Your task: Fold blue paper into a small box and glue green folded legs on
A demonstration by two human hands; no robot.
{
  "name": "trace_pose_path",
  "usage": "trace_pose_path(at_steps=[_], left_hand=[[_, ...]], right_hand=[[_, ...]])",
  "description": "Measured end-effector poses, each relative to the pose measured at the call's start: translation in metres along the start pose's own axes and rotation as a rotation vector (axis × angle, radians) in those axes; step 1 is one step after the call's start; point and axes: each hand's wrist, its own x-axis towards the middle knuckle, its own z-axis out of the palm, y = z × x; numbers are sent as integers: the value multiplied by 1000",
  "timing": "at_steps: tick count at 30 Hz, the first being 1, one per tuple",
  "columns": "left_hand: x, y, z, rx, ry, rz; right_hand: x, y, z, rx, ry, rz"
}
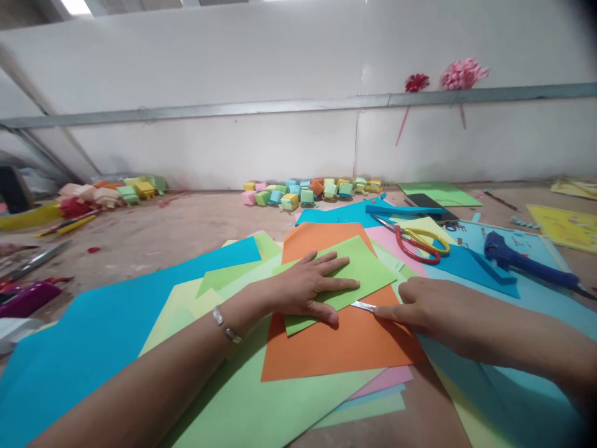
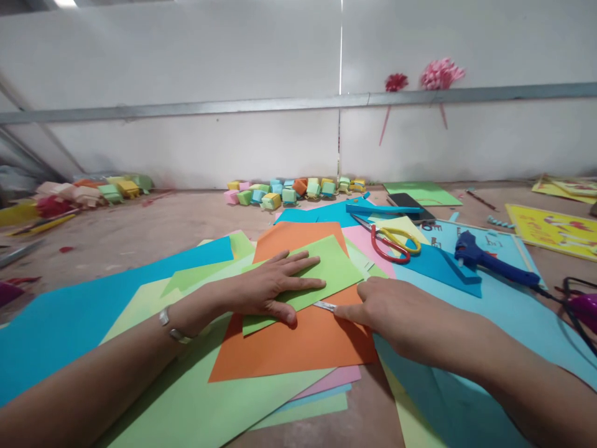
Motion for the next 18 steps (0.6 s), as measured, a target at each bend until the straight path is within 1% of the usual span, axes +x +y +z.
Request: trace_pose_path(at_steps=[3, 5, 8, 10, 15, 18], left_hand=[[-4, 2, -9, 6, 56, 10], [-8, 2, -17, 0, 62, 25], [-14, -1, -24, -43, -43, -1], [-16, -3, -25, -72, -96, -25], [-16, -5, -23, -101, -86, -40], [-15, -2, -26, -108, -132, -42]], right_hand=[[3, 3, 1, 41, -29, -15], [5, 4, 1, 51, -19, -24], [6, 3, 0, 87, -15, -20], [6, 3, 0, 107, -15, -11], [6, 7, 4, 123, -61, -20], [8, 11, 6, 139, -76, -46]])
